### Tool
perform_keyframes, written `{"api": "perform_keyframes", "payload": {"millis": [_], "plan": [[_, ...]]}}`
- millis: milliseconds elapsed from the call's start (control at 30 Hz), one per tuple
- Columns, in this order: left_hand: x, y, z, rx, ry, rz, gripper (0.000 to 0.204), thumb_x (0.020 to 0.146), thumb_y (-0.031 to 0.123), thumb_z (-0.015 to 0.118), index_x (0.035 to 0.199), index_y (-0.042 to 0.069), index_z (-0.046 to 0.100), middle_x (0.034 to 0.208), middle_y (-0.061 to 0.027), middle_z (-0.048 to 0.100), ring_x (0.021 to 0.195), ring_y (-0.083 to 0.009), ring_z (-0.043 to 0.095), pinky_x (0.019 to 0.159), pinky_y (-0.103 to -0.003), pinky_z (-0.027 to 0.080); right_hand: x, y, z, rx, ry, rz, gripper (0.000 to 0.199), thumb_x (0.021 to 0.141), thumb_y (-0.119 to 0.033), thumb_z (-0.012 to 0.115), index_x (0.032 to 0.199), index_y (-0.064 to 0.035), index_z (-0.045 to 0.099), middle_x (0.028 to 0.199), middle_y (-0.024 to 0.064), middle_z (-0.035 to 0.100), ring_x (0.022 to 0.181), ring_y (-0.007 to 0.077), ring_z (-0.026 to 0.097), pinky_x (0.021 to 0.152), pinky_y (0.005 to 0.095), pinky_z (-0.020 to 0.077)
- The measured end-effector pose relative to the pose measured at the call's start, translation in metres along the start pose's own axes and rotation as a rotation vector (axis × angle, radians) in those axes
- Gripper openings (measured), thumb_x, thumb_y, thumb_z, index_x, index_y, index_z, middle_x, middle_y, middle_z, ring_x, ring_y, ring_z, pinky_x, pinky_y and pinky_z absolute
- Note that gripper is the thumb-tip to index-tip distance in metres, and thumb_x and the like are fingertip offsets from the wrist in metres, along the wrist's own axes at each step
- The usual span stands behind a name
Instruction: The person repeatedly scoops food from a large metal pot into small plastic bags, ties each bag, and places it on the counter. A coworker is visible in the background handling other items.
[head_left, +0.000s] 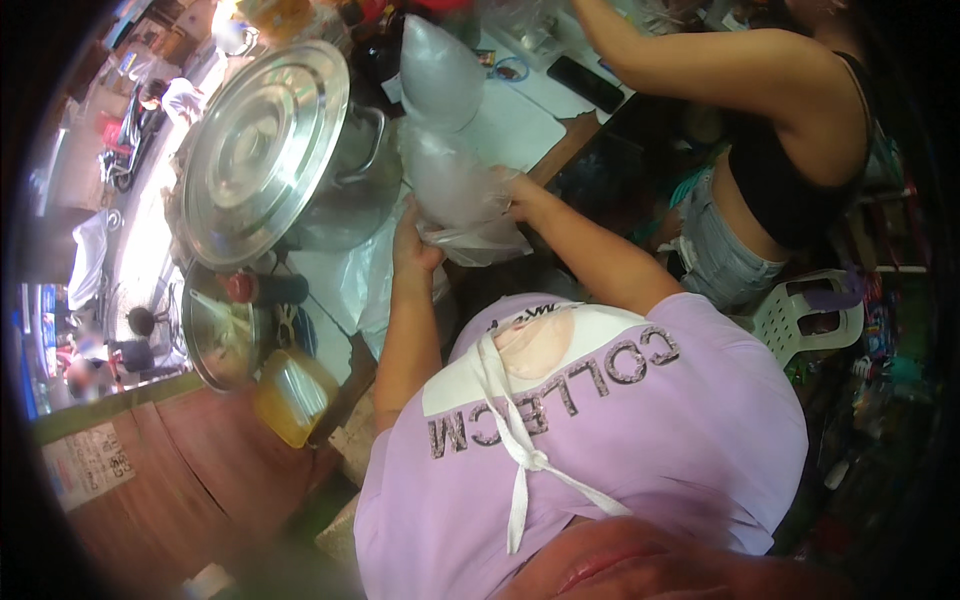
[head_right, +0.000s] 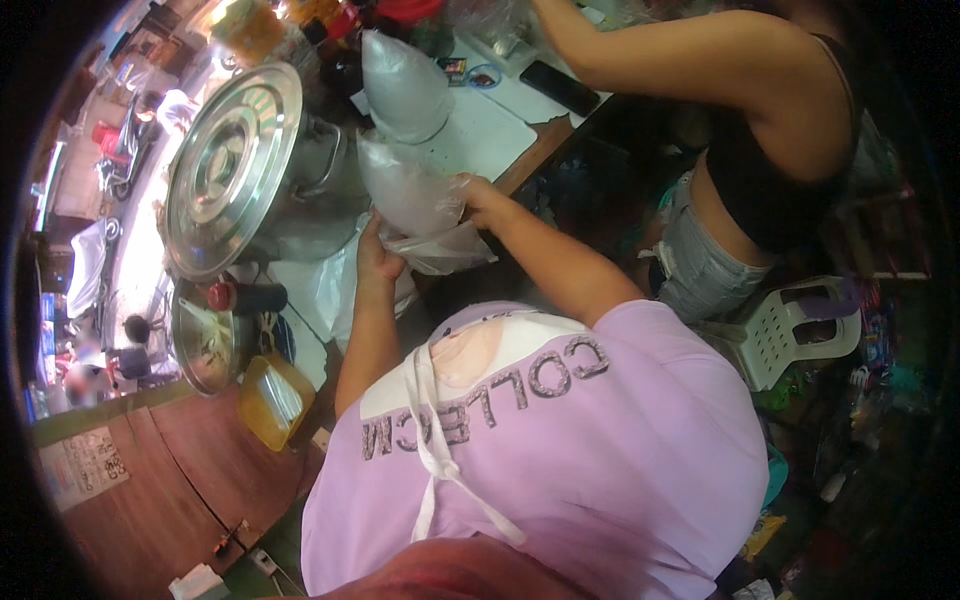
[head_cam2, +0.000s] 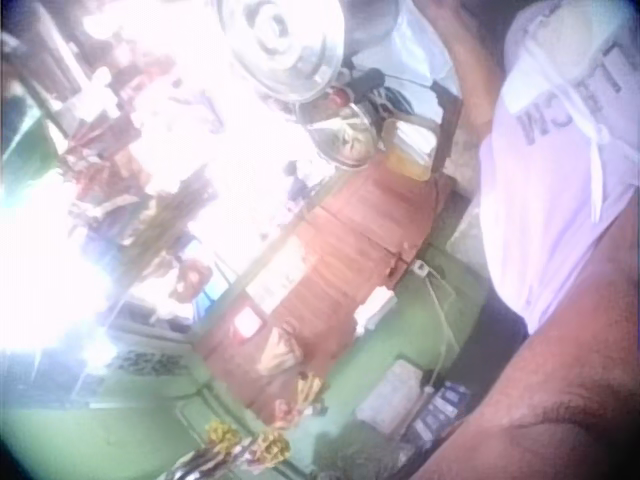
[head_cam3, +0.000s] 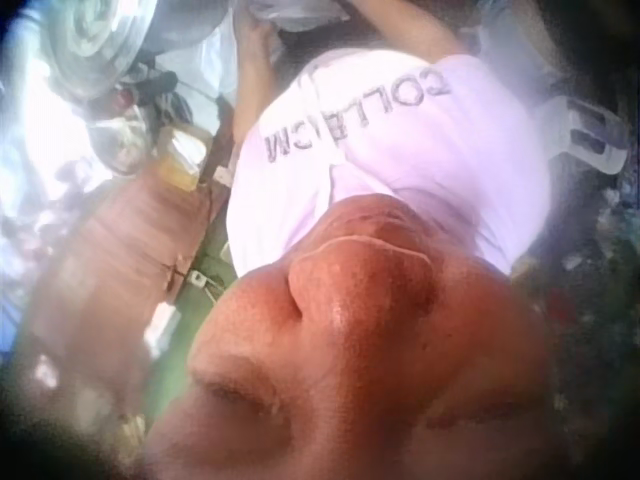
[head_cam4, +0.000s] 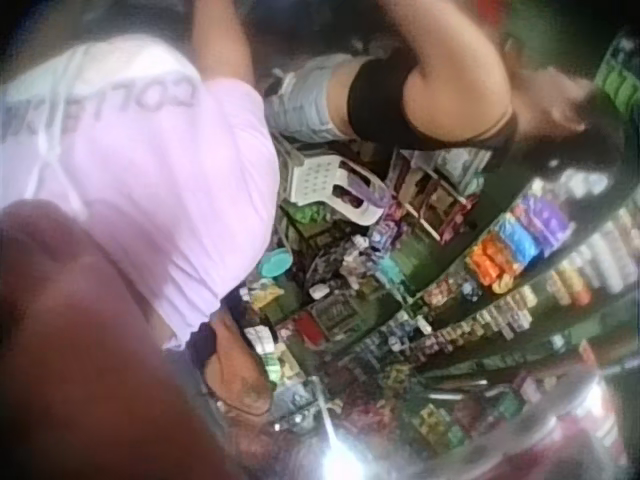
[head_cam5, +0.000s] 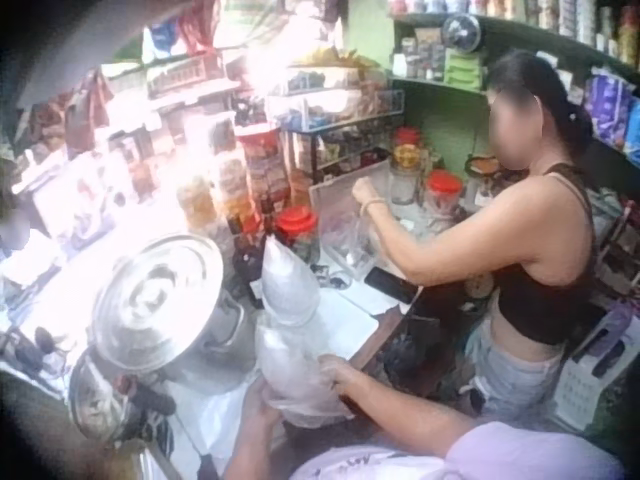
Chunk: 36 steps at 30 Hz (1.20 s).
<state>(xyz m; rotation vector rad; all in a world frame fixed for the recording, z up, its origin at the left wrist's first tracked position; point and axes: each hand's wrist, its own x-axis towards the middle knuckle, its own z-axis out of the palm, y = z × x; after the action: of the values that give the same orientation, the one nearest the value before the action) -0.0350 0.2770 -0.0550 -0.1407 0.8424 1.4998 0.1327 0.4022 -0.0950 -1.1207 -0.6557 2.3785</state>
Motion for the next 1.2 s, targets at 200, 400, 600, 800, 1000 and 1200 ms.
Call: {"api": "perform_keyframes", "payload": {"millis": [200, 400, 600, 800, 1000, 1200], "plan": [[-0.029, -0.017, -0.024, -0.025, -0.109, 0.129, 0.039, 0.097, 0.021, 0.057, 0.134, 0.016, 0.046, 0.125, -0.0074, 0.058, 0.110, -0.0243, 0.060, 0.094, -0.037, 0.050, -0.082, 0.015, -0.003, 0.050, -0.253, -0.099, 0.026, 0.087, -0.018, 0.067, 0.112, -0.0141, 0.062, 0.101, 0.0033, 0.066, 0.089, 0.0202, 0.064, 0.081, 0.0386, 0.0508], [-0.019, -0.025, -0.037, -0.082, -0.110, 0.056, 0.044, 0.092, 0.016, 0.063, 0.133, 0.015, 0.048, 0.124, -0.0087, 0.058, 0.114, -0.0259, 0.056, 0.098, -0.042, 0.047, -0.047, 0.042, -0.007, -0.101, -0.001, -0.136, 0.027, 0.086, -0.014, 0.069, 0.112, -0.0142, 0.062, 0.098, 0.0023, 0.065, 0.086, 0.0175, 0.063, 0.069, 0.0316, 0.0523], [-0.008, -0.024, -0.019, -0.046, 0.066, 0.047, 0.044, 0.091, 0.020, 0.065, 0.131, 0.010, 0.050, 0.126, -0.0097, 0.058, 0.123, -0.0312, 0.051, 0.104, -0.051, 0.042, -0.031, 0.040, -0.016, -0.299, 0.133, -0.287, 0.018, 0.084, -0.008, 0.067, 0.103, -0.0070, 0.064, 0.087, 0.0032, 0.065, 0.074, 0.0167, 0.063, 0.063, 0.0315, 0.0519], [-0.001, -0.019, -0.018, 0.000, 0.126, 0.044, 0.043, 0.095, 0.022, 0.061, 0.134, 0.009, 0.049, 0.131, -0.0112, 0.054, 0.123, -0.0326, 0.052, 0.102, -0.053, 0.044, -0.057, 0.008, -0.015, -0.444, 0.240, -0.427, 0.016, 0.086, -0.009, 0.063, 0.101, -0.0039, 0.064, 0.084, 0.0040, 0.063, 0.070, 0.0134, 0.061, 0.060, 0.0277, 0.0478], [-0.055, -0.029, -0.007, 0.130, 0.217, 0.218, 0.041, 0.102, 0.035, 0.048, 0.133, 0.007, 0.048, 0.123, -0.0104, 0.051, 0.111, -0.0274, 0.053, 0.097, -0.050, 0.047, -0.099, -0.021, -0.017, -0.394, 0.187, -0.570, 0.022, 0.091, -0.026, 0.068, 0.098, -0.0056, 0.064, 0.084, 0.0003, 0.064, 0.071, 0.0088, 0.059, 0.063, 0.0229, 0.0459], [-0.106, -0.023, -0.004, 0.068, 0.037, 0.219, 0.045, 0.103, 0.043, 0.045, 0.131, 0.009, 0.047, 0.115, -0.0094, 0.050, 0.101, -0.0237, 0.052, 0.091, -0.045, 0.049, -0.151, 0.020, -0.018, -0.653, -0.197, -0.210, 0.065, 0.087, -0.047, 0.068, 0.132, -0.0031, 0.052, 0.118, 0.0080, 0.061, 0.107, 0.0151, 0.056, 0.092, 0.0271, 0.0454]]}}
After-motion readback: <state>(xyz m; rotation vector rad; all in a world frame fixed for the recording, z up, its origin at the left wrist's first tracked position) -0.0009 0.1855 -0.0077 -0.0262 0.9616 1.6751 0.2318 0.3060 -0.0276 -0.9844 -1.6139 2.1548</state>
